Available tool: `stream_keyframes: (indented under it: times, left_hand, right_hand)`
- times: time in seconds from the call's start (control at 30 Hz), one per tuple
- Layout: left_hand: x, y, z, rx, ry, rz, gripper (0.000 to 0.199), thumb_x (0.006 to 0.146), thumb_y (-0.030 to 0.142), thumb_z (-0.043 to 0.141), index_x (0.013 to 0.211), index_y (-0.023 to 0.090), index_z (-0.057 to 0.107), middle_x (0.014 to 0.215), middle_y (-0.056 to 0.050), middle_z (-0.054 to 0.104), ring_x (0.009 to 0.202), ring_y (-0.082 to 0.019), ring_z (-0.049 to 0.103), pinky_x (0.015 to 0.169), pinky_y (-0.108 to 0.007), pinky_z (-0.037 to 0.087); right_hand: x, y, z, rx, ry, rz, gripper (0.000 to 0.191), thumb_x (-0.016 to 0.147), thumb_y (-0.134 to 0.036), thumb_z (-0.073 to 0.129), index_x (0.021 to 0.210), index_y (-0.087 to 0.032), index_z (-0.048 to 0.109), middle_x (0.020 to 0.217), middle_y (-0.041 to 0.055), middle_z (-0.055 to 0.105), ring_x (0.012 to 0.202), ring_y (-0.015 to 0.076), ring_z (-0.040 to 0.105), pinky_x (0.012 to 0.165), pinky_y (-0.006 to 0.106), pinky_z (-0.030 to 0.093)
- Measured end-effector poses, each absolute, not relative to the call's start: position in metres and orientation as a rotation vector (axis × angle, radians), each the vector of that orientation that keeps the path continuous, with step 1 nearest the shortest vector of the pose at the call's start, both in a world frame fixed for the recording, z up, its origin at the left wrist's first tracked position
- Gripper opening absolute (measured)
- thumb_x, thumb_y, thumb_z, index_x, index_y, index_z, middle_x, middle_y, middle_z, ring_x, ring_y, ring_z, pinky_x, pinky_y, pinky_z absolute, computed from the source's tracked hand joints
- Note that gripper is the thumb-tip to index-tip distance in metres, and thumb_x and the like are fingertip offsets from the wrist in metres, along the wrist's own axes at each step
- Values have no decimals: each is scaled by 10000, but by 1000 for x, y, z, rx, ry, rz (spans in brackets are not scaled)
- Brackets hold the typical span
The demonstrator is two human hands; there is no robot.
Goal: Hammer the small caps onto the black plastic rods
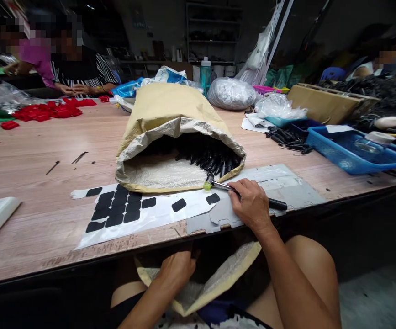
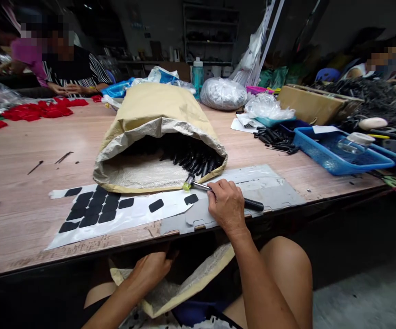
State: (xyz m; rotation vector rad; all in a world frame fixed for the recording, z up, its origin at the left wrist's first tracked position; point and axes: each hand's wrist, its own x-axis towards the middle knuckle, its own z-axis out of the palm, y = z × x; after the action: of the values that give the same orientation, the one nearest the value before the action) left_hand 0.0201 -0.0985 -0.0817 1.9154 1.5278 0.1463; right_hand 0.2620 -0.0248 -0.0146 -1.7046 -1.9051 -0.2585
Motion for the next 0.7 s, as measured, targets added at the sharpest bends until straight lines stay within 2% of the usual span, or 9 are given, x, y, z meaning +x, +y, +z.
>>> stream_keyframes:
  times: [0.07, 0.13, 0.23, 0.33, 0.43, 0.53, 0.6, 0.7]
  left_hand:
    - [19, -101, -57, 1945, 1483, 23, 377, 892, 318, 536, 1246, 251, 651, 1142, -119, 732, 1120, -335, 660, 906, -426, 493]
    - [17, -104, -22, 1979, 1333, -71, 359, 870, 399, 597, 1179, 246, 698, 1062, -105, 744, 1046, -332, 676, 861, -405, 497]
    - [14, -93, 35, 1940, 1001, -91, 372, 838, 499, 664, 1132, 283, 732, 909, -34, 743, 870, -239, 678, 731, -293, 488]
    - [15, -45, 70, 1859, 935, 106, 398, 906, 546, 569, 1097, 238, 732, 848, -13, 726, 718, -162, 633, 628, -235, 458]
    - [21, 33, 72, 1952, 1321, 510, 411, 915, 546, 539, 1006, 197, 735, 882, -46, 732, 752, -188, 644, 647, -265, 472]
    - [28, 109, 55, 1952, 1875, 825, 323, 899, 398, 581, 1111, 191, 709, 1100, -102, 733, 1011, -253, 659, 820, -316, 490]
    - [32, 144, 42, 1908, 2035, 821, 348, 894, 345, 582, 1185, 179, 679, 1184, -136, 714, 1098, -278, 642, 878, -340, 483]
    - [35, 169, 28, 1896, 2041, 732, 357, 858, 341, 635, 1171, 179, 688, 1173, -150, 722, 1084, -294, 652, 867, -350, 484]
  right_hand:
    - [262, -25, -15, -1700, -1907, -264, 196, 913, -249, 595, 1069, -239, 712, 966, 33, 665, 923, 217, 522, 824, 334, 357]
    - [262, -25, -15, -1699, -1906, -265, 196, 913, -246, 596, 1070, -239, 712, 966, 34, 666, 922, 218, 524, 825, 335, 356]
    - [262, -24, -15, -1702, -1904, -258, 198, 913, -246, 595, 1073, -239, 712, 965, 37, 665, 926, 220, 526, 825, 337, 356]
    - [261, -24, -15, -1706, -1906, -255, 203, 917, -246, 588, 1080, -238, 710, 967, 39, 664, 932, 221, 526, 827, 339, 356]
    - [261, -24, -16, -1701, -1900, -251, 202, 920, -246, 586, 1079, -239, 710, 963, 35, 664, 930, 218, 525, 829, 336, 357]
    - [262, -24, -16, -1686, -1882, -241, 193, 913, -246, 591, 1064, -239, 710, 954, 32, 665, 919, 213, 525, 826, 334, 359]
    - [263, -23, -16, -1677, -1880, -224, 191, 908, -244, 593, 1060, -238, 709, 949, 31, 665, 916, 212, 526, 825, 331, 362]
    - [264, -22, -16, -1671, -1877, -198, 188, 907, -247, 589, 1052, -238, 708, 943, 34, 664, 918, 215, 527, 825, 330, 364]
